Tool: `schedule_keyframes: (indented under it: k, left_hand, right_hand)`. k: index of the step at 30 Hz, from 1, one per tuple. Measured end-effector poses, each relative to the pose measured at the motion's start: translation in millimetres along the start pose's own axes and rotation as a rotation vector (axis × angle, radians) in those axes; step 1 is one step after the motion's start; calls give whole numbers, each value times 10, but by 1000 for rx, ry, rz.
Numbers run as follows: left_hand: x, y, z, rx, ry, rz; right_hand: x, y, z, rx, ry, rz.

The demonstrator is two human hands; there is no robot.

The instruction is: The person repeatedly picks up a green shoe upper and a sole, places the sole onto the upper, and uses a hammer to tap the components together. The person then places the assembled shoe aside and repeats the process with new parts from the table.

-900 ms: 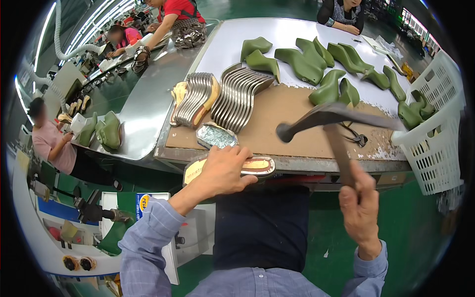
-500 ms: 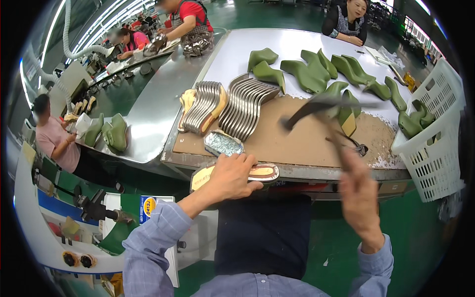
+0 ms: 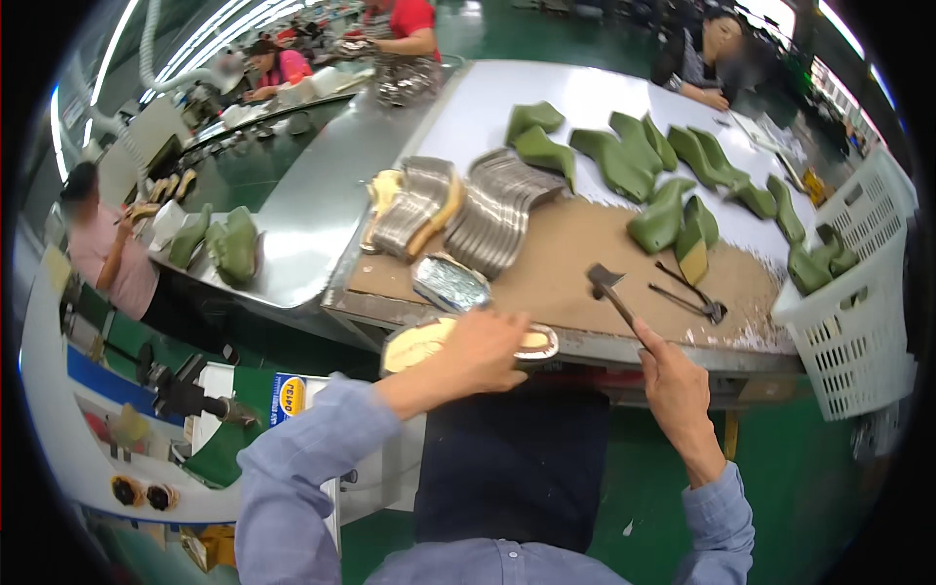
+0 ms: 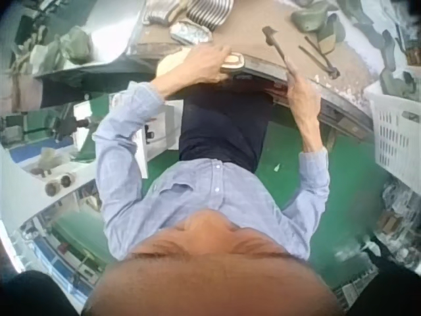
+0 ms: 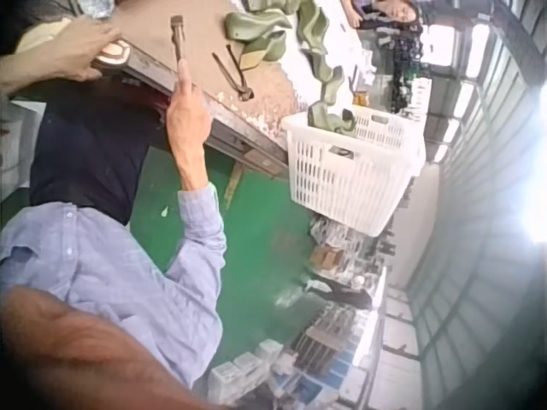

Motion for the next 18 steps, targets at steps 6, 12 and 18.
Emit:
schedule_keyframes:
  k: [6, 12, 18]
  left_hand:
    - [-268, 390, 852, -466, -168, 191]
    - [-1484, 2456, 467, -1069, -1319, 245]
    - [-1701, 3457, -704, -538, -989, 924]
  right_hand:
    - [53, -728, -463, -232, 17, -109]
    - [349, -807, -405, 137, -217, -96]
    - [1402, -1447, -354, 262, -376, -244]
Point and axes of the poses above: each hand's wrist, its own x-axis towards the middle knuckle, its own z-axis out of the back of the hand, y = z × x, the point moved 2 cm from there along x, towards the middle knuckle, and after that the axes turned 13 degrees about y, right-handed, at the moved point
